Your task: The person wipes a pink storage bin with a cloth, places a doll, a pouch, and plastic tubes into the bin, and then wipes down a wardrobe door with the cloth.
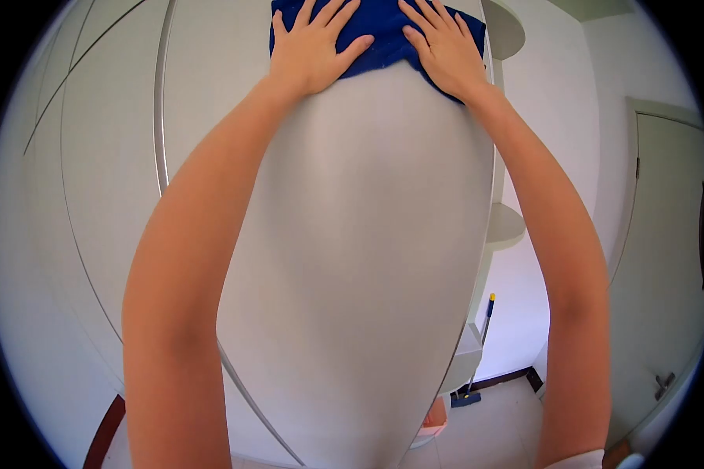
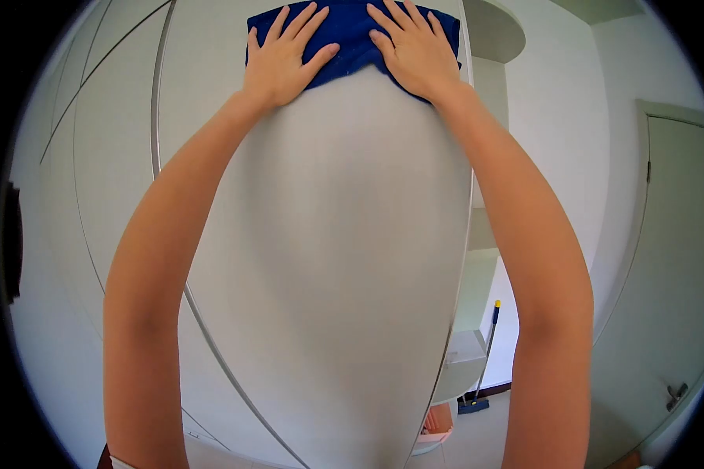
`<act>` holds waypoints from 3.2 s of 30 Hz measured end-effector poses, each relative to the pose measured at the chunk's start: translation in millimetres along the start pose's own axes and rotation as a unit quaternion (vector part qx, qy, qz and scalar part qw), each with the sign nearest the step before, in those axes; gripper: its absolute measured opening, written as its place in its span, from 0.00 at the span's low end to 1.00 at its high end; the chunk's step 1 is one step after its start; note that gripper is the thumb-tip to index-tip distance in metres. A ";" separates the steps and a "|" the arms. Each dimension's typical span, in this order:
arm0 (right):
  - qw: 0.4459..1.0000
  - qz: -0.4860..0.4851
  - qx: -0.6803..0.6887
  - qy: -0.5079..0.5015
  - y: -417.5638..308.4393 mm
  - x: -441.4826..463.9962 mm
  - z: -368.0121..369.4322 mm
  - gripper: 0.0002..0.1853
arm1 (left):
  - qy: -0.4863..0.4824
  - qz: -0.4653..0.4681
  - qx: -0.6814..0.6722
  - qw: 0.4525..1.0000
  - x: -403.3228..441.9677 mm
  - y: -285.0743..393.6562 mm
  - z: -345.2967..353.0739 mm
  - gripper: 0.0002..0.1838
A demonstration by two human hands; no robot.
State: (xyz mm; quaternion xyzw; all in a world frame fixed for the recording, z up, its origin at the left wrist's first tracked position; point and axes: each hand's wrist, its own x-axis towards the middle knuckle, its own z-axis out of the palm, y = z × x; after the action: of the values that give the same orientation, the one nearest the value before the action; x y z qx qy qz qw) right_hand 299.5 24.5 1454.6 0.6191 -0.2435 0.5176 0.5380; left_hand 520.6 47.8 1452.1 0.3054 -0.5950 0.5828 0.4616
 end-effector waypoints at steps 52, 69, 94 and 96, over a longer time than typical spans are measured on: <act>0.998 0.010 -0.061 -0.004 7.4 57.6 41.2 0.31 | 0.017 0.061 0.062 0.996 33.2 -92.4 30.8 0.36; 0.999 0.030 -0.035 -0.001 -15.0 50.2 15.5 0.30 | -0.016 0.062 0.023 0.998 25.3 -78.0 -7.5 0.35; 0.999 -0.035 -0.016 0.024 -11.9 38.0 15.4 0.31 | 0.016 0.037 0.055 0.998 -0.2 -61.2 -11.5 0.35; 0.998 -0.045 -0.024 0.035 -11.3 35.7 16.7 0.31 | 0.022 0.029 0.061 0.997 -3.4 -59.4 -12.2 0.35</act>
State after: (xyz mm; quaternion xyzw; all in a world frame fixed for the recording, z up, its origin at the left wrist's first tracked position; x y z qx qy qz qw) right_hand 327.9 21.8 1484.1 0.5977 -0.2087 0.5085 0.5836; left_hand 577.8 51.1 1472.2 0.3025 -0.5569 0.6379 0.4376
